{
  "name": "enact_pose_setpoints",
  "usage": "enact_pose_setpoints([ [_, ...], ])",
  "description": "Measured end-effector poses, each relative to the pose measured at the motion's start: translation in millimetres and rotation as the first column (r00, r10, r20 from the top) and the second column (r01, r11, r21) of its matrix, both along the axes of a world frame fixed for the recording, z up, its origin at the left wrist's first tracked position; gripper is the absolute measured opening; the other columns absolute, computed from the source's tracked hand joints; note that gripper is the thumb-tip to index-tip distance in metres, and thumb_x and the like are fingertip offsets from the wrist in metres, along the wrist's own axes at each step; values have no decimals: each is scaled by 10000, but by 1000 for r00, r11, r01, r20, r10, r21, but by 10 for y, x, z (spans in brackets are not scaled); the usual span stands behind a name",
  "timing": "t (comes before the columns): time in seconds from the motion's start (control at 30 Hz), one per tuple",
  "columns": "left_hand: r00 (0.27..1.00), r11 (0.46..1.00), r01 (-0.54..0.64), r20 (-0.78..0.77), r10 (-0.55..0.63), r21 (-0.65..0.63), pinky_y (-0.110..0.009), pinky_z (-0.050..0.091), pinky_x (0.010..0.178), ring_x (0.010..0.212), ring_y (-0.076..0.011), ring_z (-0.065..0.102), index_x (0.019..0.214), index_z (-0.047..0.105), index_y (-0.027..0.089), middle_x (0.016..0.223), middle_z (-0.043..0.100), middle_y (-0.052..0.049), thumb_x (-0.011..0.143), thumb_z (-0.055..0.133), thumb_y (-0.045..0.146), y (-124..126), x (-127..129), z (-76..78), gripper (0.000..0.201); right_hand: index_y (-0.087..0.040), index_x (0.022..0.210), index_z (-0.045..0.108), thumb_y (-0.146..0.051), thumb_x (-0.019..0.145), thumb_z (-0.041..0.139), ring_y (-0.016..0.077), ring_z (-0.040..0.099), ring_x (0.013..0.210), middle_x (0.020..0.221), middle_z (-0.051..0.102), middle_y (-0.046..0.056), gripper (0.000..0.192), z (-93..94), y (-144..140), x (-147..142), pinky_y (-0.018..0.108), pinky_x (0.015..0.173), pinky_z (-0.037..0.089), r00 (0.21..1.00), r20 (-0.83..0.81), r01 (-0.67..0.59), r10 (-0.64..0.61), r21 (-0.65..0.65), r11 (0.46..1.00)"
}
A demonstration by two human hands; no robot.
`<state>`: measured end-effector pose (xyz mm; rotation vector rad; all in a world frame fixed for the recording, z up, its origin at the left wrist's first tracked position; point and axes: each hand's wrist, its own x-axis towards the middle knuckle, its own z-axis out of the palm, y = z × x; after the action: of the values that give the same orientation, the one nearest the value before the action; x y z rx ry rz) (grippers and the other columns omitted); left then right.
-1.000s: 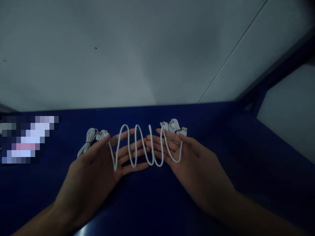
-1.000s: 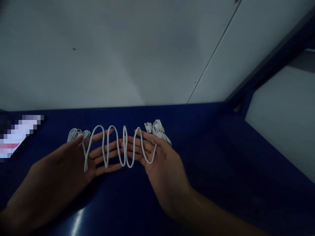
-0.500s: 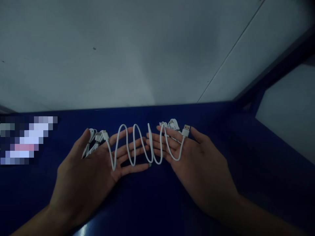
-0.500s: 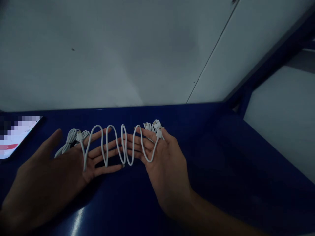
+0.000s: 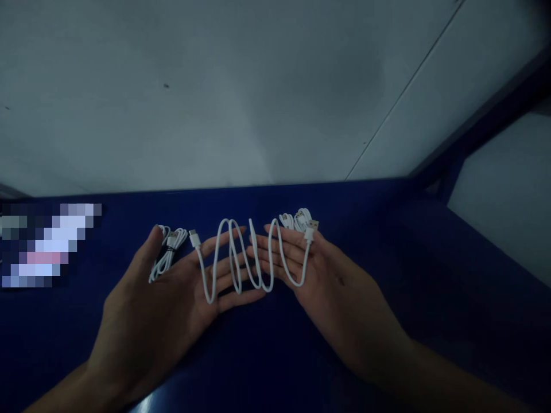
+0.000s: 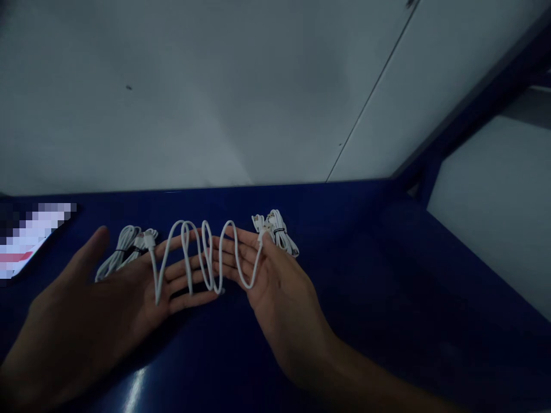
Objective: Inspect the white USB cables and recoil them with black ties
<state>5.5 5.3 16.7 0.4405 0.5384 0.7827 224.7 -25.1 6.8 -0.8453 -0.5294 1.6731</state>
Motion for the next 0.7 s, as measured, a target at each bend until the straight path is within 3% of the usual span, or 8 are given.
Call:
enact_pose_setpoints([
  [0.13, 999, 998, 3, 36, -1, -63, -514, 595, 1176, 1511, -387, 623, 1639, 593, 143, 1521, 749, -190, 1118, 422, 714, -13, -16, -27, 792, -286, 1275, 847, -490, 1113, 622, 303, 660, 1465, 1464, 779, 68, 344, -3, -54, -21, 529, 1324, 420, 995, 95, -43, 39, 44, 998],
  [0.27, 998, 998, 39, 49, -36, -52, -456, 604, 1156, 1500, -363, 635, 1571, 667, 143, 1518, 755, -170, 1110, 421, 750, -23, -10, -19, 801, -361, 1311, 834, -530, 1091, 681, 297, 691, 1418, 1445, 786, 28, 317, 11, -133, -39, 544, 1284, 463, 966, 257, 6, -1, -19, 1000],
  [0.4, 995, 995, 96, 35, -95, -34, -437, 606, 1136, 1438, -355, 684, 1542, 696, 151, 1502, 763, -167, 1107, 427, 754, -18, -6, -14, 790, -344, 1213, 868, -503, 1130, 612, 294, 743, 1320, 1310, 835, 37, 312, 80, -125, -59, 496, 1180, 551, 911, 412, -17, 5, 25, 1000],
  [0.53, 986, 986, 166, 2, -166, 8, -524, 630, 1072, 1371, -423, 714, 1529, 709, 172, 1436, 784, -199, 1120, 452, 667, -10, -19, -39, 692, -332, 1169, 863, -441, 1126, 615, 289, 768, 1210, 1241, 839, 32, 275, 132, -87, -57, 506, 1127, 564, 838, 546, -50, 9, 61, 997],
  [0.7, 978, 977, 195, -98, -186, 84, -466, 652, 979, 1234, -375, 767, 1535, 708, 302, 1357, 809, -148, 1131, 529, 472, -21, -2, -44, 474, -328, 1048, 879, -401, 1050, 727, 298, 723, 1250, 1378, 769, 20, 169, 115, -95, -47, 511, 1104, 560, 790, 613, -84, 5, 99, 992],
])
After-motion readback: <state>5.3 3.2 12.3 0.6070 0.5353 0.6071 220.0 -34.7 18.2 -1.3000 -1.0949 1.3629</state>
